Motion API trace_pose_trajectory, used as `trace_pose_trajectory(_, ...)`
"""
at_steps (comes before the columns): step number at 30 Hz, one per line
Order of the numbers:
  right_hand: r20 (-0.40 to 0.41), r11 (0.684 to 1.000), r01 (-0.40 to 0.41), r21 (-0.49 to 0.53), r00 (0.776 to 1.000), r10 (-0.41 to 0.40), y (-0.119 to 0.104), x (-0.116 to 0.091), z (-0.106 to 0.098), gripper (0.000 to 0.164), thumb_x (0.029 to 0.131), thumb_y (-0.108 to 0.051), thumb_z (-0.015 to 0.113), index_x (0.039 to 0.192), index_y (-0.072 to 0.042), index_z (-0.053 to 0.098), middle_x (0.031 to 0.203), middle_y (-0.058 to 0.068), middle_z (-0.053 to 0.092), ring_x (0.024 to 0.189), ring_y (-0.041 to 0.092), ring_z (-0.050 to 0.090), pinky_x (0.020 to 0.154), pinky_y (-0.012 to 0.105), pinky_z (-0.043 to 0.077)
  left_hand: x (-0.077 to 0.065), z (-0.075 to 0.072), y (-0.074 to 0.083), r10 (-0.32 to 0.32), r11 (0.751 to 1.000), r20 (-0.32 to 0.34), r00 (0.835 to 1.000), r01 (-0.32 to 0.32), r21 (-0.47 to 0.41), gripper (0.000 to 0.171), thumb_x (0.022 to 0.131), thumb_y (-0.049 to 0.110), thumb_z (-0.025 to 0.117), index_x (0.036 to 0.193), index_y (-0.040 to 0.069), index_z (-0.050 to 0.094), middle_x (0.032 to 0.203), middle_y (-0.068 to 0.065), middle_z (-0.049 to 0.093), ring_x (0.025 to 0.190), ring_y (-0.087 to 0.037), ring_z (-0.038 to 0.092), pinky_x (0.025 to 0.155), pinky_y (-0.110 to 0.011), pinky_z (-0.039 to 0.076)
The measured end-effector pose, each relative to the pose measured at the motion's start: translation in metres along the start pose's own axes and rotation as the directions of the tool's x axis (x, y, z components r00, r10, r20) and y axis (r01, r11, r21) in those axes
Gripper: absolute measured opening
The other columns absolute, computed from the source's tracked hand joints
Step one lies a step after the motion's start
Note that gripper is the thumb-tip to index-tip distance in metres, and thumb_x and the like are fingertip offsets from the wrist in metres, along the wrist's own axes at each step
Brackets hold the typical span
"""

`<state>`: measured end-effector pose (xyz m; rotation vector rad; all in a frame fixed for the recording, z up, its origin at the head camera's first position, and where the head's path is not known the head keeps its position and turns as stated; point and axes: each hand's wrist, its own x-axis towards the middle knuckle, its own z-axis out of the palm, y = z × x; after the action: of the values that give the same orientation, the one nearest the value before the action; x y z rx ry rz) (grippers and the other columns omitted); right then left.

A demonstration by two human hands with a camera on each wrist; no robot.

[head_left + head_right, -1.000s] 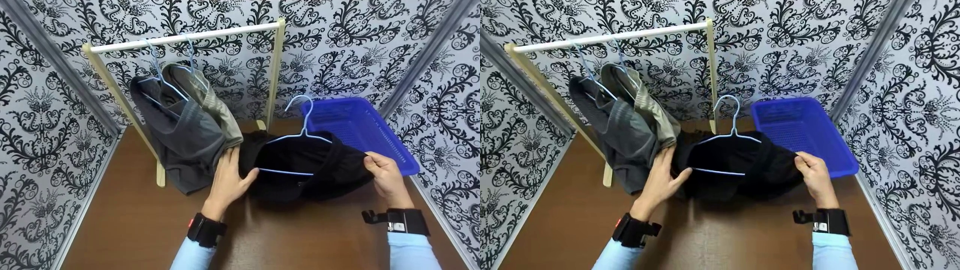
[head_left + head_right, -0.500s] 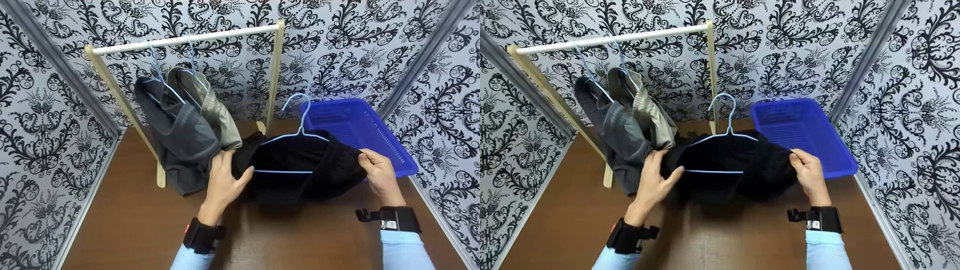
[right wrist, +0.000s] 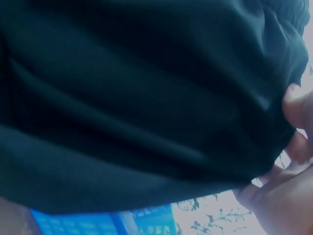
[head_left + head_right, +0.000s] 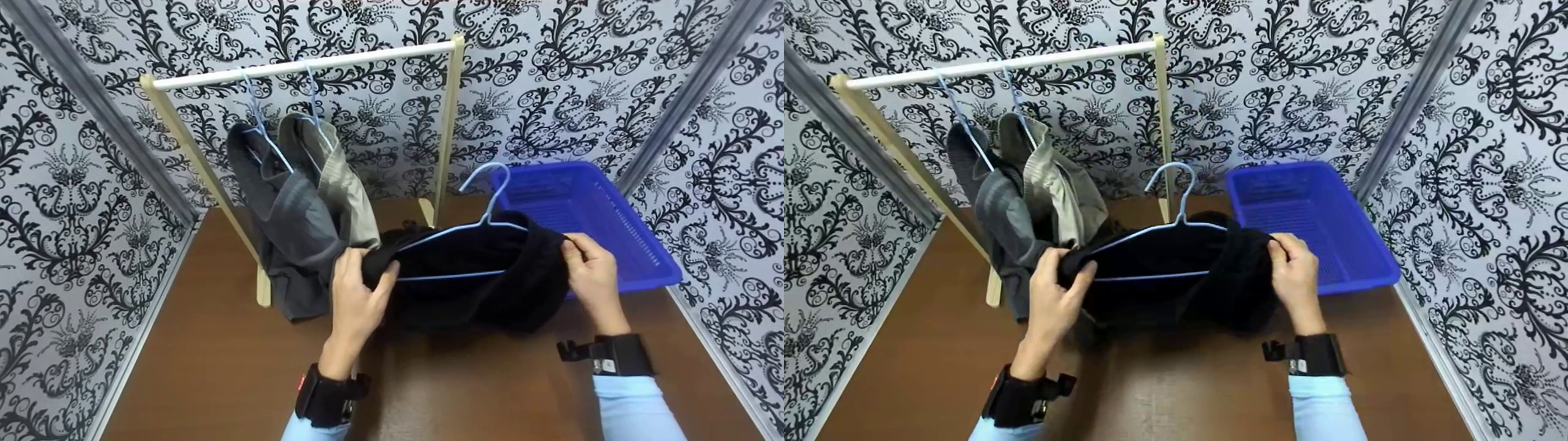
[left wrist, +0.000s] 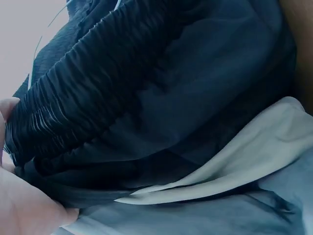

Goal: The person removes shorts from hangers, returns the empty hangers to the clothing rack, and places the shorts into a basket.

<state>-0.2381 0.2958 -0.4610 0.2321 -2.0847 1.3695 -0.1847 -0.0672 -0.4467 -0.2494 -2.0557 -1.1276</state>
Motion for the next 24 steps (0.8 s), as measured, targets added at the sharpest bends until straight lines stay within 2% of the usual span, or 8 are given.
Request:
trace_pose_trajectory(2, -0.009, 1.000, 0.022, -0.009, 1.000, -0.022, 0.000, -0.003, 0.007, 0.013, 0.097, 0.011, 0.059, 0.099, 0.014, 0.071, 0.093, -0.026, 0.066, 0.090, -0.010, 0.058, 0.084, 0.010, 0.041, -0.001, 0.001, -0.002, -0.039, 0.999, -0.006, 0.999, 0.039, 0.003, 0.028, 0.089, 0.025, 0.079, 0.099, 0.002, 0.065, 0.092, -0.011, 0.065, 0.088, -0.030, 0.061, 0.078, -0.045, 0.048)
trace_pose_trajectory(5, -0.001, 0.998, 0.059, 0.000, 0.998, -0.059, 0.001, -0.009, 0.015, 0.014, 0.096, 0.013, 0.058, 0.104, 0.015, 0.070, 0.098, -0.017, 0.070, 0.095, -0.008, 0.055, 0.087, 0.012, 0.038, -0.004, 0.002, -0.005, -0.097, 0.995, -0.019, 0.995, 0.097, 0.004, 0.026, 0.090, 0.024, 0.078, 0.096, 0.002, 0.065, 0.089, -0.013, 0.065, 0.086, -0.032, 0.062, 0.076, -0.046, 0.048)
trace_pose_trajectory(9, 0.016, 0.997, 0.080, -0.011, 0.997, -0.080, 0.002, -0.016, 0.021, 0.019, 0.091, 0.011, 0.066, 0.108, 0.010, 0.073, 0.104, -0.011, 0.072, 0.098, -0.004, 0.052, 0.089, 0.016, 0.035, -0.005, 0.004, -0.010, -0.153, 0.988, -0.036, 0.987, 0.154, 0.001, 0.025, 0.091, 0.024, 0.077, 0.093, 0.003, 0.065, 0.085, -0.013, 0.065, 0.085, -0.033, 0.063, 0.075, -0.047, 0.049)
trace_pose_trajectory(12, 0.027, 0.998, 0.058, -0.033, 0.998, -0.057, 0.002, -0.021, 0.024, 0.024, 0.085, 0.006, 0.076, 0.109, 0.004, 0.076, 0.105, -0.010, 0.071, 0.098, -0.001, 0.049, 0.088, 0.019, 0.034, -0.005, 0.005, -0.013, -0.184, 0.983, -0.044, 0.982, 0.184, 0.000, 0.024, 0.092, 0.025, 0.076, 0.093, 0.003, 0.066, 0.086, -0.012, 0.065, 0.086, -0.033, 0.063, 0.076, -0.048, 0.048)
trace_pose_trajectory(16, 0.020, 0.998, 0.010, -0.063, 1.000, -0.009, -0.002, -0.026, 0.029, 0.028, 0.080, -0.001, 0.084, 0.108, 0.001, 0.075, 0.105, -0.003, 0.071, 0.097, 0.005, 0.046, 0.088, 0.023, 0.033, -0.005, 0.007, -0.014, -0.208, 0.978, -0.049, 0.977, 0.208, -0.006, 0.024, 0.093, 0.026, 0.075, 0.093, 0.003, 0.066, 0.087, -0.012, 0.065, 0.088, -0.033, 0.063, 0.078, -0.049, 0.047)
trace_pose_trajectory(24, -0.086, 0.994, -0.063, -0.088, 0.995, 0.056, -0.004, -0.036, 0.038, 0.017, 0.080, -0.003, 0.086, 0.094, -0.002, 0.076, 0.097, 0.011, 0.073, 0.093, 0.005, 0.048, 0.084, 0.023, 0.036, -0.003, 0.009, -0.013, -0.207, 0.978, -0.064, 0.976, 0.208, 0.012, 0.024, 0.093, 0.025, 0.074, 0.092, 0.002, 0.066, 0.087, -0.014, 0.064, 0.091, -0.037, 0.063, 0.083, -0.052, 0.047)
